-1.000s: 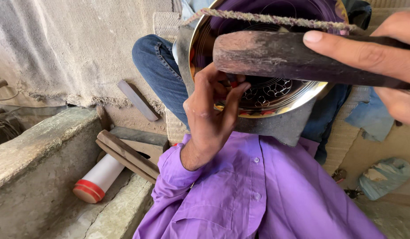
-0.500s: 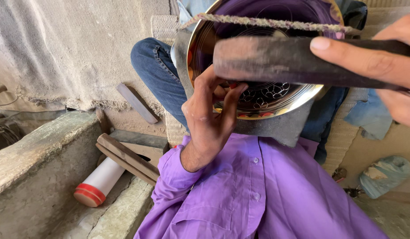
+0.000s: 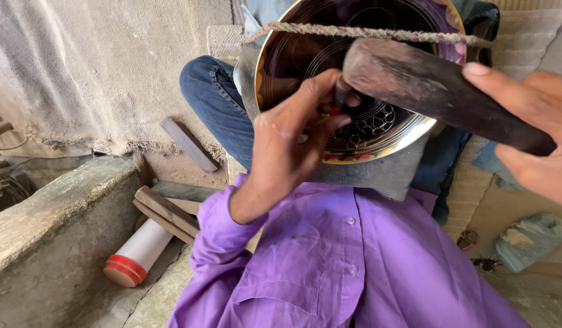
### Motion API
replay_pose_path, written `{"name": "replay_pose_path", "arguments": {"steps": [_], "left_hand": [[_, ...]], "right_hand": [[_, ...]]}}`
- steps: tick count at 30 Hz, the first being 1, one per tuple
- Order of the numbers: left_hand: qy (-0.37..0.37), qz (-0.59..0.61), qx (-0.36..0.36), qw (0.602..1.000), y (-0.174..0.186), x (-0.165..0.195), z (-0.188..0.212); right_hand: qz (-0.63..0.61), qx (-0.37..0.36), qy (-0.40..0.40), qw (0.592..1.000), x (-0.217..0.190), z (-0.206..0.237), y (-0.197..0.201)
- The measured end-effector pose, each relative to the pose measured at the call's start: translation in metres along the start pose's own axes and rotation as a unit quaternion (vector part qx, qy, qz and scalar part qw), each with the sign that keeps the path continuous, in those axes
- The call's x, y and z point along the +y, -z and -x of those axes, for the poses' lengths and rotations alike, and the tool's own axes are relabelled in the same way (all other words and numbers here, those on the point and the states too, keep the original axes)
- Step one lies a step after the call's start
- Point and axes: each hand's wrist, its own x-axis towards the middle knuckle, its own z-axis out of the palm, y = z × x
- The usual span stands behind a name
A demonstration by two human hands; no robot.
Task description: The person sits on the floor with a brass plate held on their lap by a rope, and uses a hammer to strike a small punch, chasing a decorative pattern of circles into the plate's surface. They reposition the punch repeatedly to extend the pattern across the plate.
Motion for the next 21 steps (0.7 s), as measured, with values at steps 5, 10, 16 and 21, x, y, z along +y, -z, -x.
{"name": "replay_pose_path", "arguments": {"steps": [5, 10, 16, 21], "left_hand": [[-0.086, -0.004, -0.176, 0.981, 0.016, -0.016, -0.026], [-0.213, 0.048, -0.355, 0.909, 0.012, -0.031, -0.063], [-0.243, 0.047, -0.486, 0.838, 0.007, -0.03, -0.092], [-0.254, 0.033, -0.518, 0.816, 0.003, -0.023, -0.095]], "right_hand": [[-0.018, 0.165, -0.047, 0.985, -0.015, 0.051, -0.049], [-0.129, 0.283, -0.102, 0.945, -0.032, 0.088, -0.126], [-0.242, 0.413, -0.181, 0.859, -0.064, 0.116, -0.196], [-0.198, 0.464, -0.126, 0.854, -0.072, 0.113, -0.196]]}}
